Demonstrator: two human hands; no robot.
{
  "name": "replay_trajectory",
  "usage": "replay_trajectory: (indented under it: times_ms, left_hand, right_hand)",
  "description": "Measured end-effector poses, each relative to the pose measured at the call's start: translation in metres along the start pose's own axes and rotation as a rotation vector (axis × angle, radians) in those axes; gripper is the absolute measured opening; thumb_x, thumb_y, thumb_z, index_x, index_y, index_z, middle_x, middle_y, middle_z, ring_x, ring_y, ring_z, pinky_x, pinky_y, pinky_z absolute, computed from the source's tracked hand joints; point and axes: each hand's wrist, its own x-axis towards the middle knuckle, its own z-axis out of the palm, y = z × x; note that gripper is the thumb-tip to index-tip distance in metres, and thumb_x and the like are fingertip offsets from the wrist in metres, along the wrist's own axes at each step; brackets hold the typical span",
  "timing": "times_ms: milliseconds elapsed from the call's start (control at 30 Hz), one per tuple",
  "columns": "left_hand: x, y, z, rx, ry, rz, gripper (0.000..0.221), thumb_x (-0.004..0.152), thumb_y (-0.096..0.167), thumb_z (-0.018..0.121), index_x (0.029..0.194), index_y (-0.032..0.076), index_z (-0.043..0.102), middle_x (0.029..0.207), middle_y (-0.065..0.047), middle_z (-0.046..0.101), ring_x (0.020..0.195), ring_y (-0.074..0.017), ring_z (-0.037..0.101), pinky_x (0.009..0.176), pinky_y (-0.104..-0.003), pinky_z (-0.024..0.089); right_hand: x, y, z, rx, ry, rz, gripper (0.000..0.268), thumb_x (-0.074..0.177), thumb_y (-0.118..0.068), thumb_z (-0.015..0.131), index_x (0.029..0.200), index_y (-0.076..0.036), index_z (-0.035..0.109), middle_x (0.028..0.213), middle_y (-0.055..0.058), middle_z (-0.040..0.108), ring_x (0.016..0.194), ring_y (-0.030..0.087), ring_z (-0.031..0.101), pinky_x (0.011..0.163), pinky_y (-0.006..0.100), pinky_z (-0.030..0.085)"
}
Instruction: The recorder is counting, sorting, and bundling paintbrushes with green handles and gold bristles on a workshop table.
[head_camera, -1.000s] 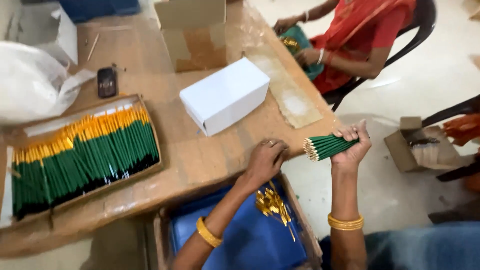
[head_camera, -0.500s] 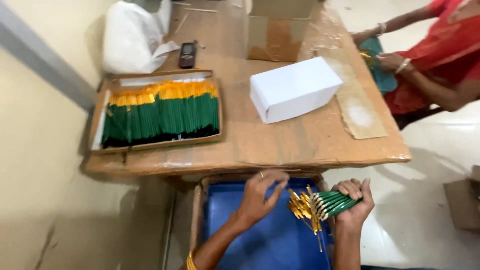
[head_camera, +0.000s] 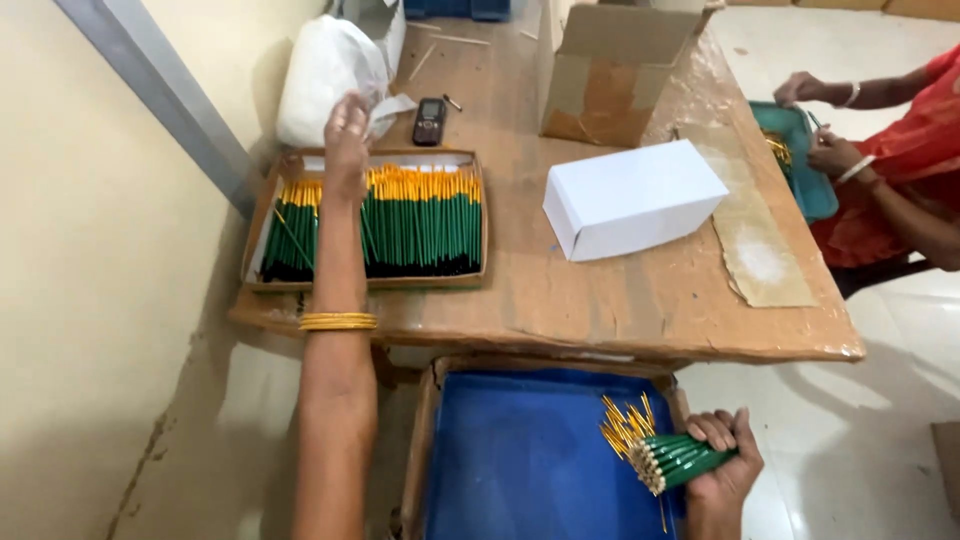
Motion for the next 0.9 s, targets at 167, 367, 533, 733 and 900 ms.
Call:
replay_trajectory:
  times_ms: [167, 367, 533, 733, 900]
  left_hand:
    - [0.054, -0.033, -0.029, 0.52, -0.085, 0.252, 0.055, 0.096, 0.006, 0.051, 0.151, 0.0, 0.049, 0.155, -0.022, 0.052, 0.145, -0.0366, 0.051, 0.12, -0.047, 0.043]
    - [0.039, -0.002, -0.033, 1.462, 0.169, 0.008, 0.05, 0.095, 0.014, 0.064, 0.143, 0.005, 0.054, 0.144, -0.026, 0.051, 0.122, -0.0431, 0.058, 0.104, -0.053, 0.047]
    - [0.048, -0.045, -0.081, 1.627, 0.086, 0.267, 0.037, 0.095, 0.01, 0.054, 0.126, 0.015, 0.074, 0.118, -0.02, 0.07, 0.103, -0.046, 0.066, 0.088, -0.055, 0.054]
    - [0.061, -0.035, -0.083, 1.351, 0.149, 0.453, 0.021, 0.088, 0.016, 0.065, 0.103, 0.01, 0.079, 0.101, -0.02, 0.075, 0.09, -0.0353, 0.073, 0.086, -0.05, 0.055]
    - [0.076, -0.08, -0.104, 1.444, 0.1, 0.298, 0.043, 0.09, 0.02, 0.067, 0.133, 0.017, 0.071, 0.1, -0.024, 0.073, 0.094, -0.0417, 0.069, 0.086, -0.054, 0.053]
  right_hand:
    - [-0.004, 0.001, -0.007, -0.001, 0.013, 0.008, 0.042, 0.114, -0.024, 0.064, 0.08, -0.016, 0.043, 0.067, -0.007, 0.04, 0.067, 0.008, 0.045, 0.076, 0.027, 0.043]
    - [0.013, -0.01, -0.042, -0.021, -0.005, -0.019, 0.043, 0.116, -0.025, 0.063, 0.079, -0.016, 0.043, 0.066, -0.006, 0.041, 0.067, 0.008, 0.044, 0.075, 0.029, 0.042]
    - [0.009, 0.011, -0.015, -0.079, 0.148, -0.022, 0.033, 0.11, -0.023, 0.064, 0.081, -0.014, 0.05, 0.064, -0.008, 0.039, 0.062, 0.006, 0.044, 0.074, 0.028, 0.043]
    - [0.004, 0.018, 0.001, -0.094, 0.09, -0.019, 0.03, 0.108, -0.021, 0.064, 0.082, -0.013, 0.052, 0.064, -0.007, 0.039, 0.061, 0.008, 0.043, 0.07, 0.028, 0.042]
    - [0.009, 0.009, -0.02, -0.165, 0.161, -0.044, 0.034, 0.111, -0.023, 0.063, 0.081, -0.015, 0.05, 0.066, -0.008, 0.039, 0.063, 0.006, 0.043, 0.071, 0.027, 0.041]
